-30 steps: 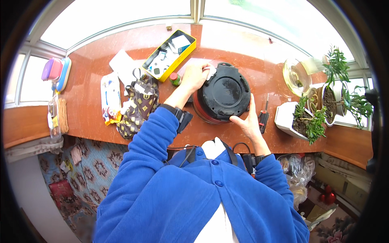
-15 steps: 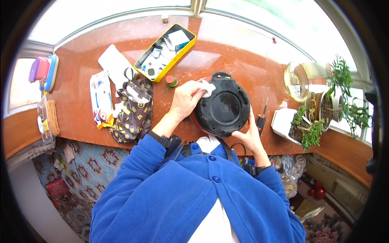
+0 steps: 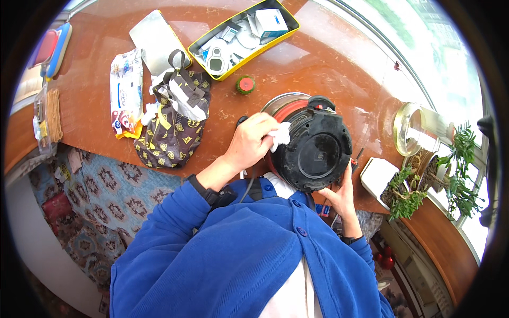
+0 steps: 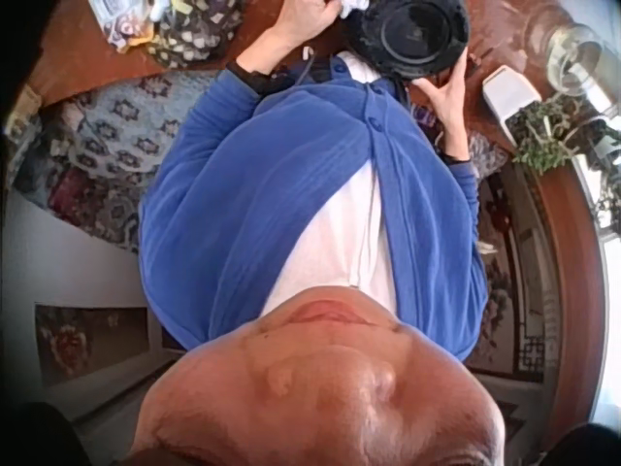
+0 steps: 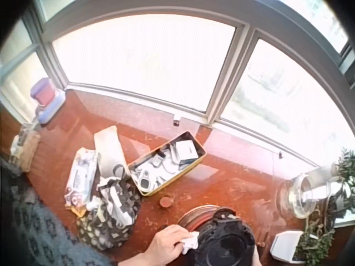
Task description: The person uses a screwdriver to remove screws from the lid and side of a pressure cooker, wipes the lid with a tissue, and removes a small white plastic component. The person then walks to a drawer, opens it, and rummages through items.
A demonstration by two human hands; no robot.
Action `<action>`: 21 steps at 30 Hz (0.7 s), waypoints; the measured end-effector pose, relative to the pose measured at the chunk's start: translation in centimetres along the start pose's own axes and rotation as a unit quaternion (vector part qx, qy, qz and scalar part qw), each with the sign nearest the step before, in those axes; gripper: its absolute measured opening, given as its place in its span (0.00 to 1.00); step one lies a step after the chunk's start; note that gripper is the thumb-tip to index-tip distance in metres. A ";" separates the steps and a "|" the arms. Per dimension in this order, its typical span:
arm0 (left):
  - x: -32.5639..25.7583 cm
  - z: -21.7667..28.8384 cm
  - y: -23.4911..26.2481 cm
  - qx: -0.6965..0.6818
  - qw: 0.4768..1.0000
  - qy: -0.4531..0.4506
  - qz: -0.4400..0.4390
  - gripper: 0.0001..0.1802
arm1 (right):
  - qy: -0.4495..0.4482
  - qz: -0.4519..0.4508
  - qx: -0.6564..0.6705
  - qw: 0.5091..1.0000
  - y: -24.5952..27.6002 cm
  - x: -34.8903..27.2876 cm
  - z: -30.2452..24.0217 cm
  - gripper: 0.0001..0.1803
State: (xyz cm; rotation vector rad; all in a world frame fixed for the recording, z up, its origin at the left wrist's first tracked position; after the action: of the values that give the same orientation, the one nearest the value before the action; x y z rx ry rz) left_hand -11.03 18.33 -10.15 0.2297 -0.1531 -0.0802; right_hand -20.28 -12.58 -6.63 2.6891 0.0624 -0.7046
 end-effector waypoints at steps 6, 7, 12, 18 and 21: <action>8.1 -0.8 -3.5 0.018 0.996 -0.071 -0.053 0.12 | 0.009 0.006 0.010 1.000 -0.2 0.0 -0.2 0.75; 8.8 -0.9 -3.9 0.004 0.996 -0.053 -0.069 0.14 | 0.019 0.012 0.003 1.000 -0.3 0.0 -0.2 0.75; 8.3 0.6 -3.9 -0.068 0.996 0.012 -0.051 0.07 | 0.034 0.031 0.009 0.999 -0.7 0.1 0.0 0.75; 7.7 2.5 -2.5 -0.036 0.993 -0.009 -0.109 0.06 | 0.083 0.035 -0.035 0.995 -0.6 0.2 -0.4 0.74; 7.5 3.3 -2.1 0.032 0.990 -0.063 -0.122 0.05 | 0.077 0.043 -0.013 0.996 -0.7 0.2 -0.5 0.73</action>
State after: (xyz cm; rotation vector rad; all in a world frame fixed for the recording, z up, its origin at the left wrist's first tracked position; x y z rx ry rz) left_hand -4.33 14.89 -6.36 0.3061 -0.2528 -0.3330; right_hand -19.97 -11.78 -6.60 2.6988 -0.0049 -0.4665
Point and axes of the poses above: each hand's wrist, its own x-axis towards the middle knuckle, its own y-axis out of the back of the hand, z = x × y, the point moved 3 cm from there along x, towards the middle knuckle, and after that the axes turned 5 degrees about z, right-handed, at the moved point
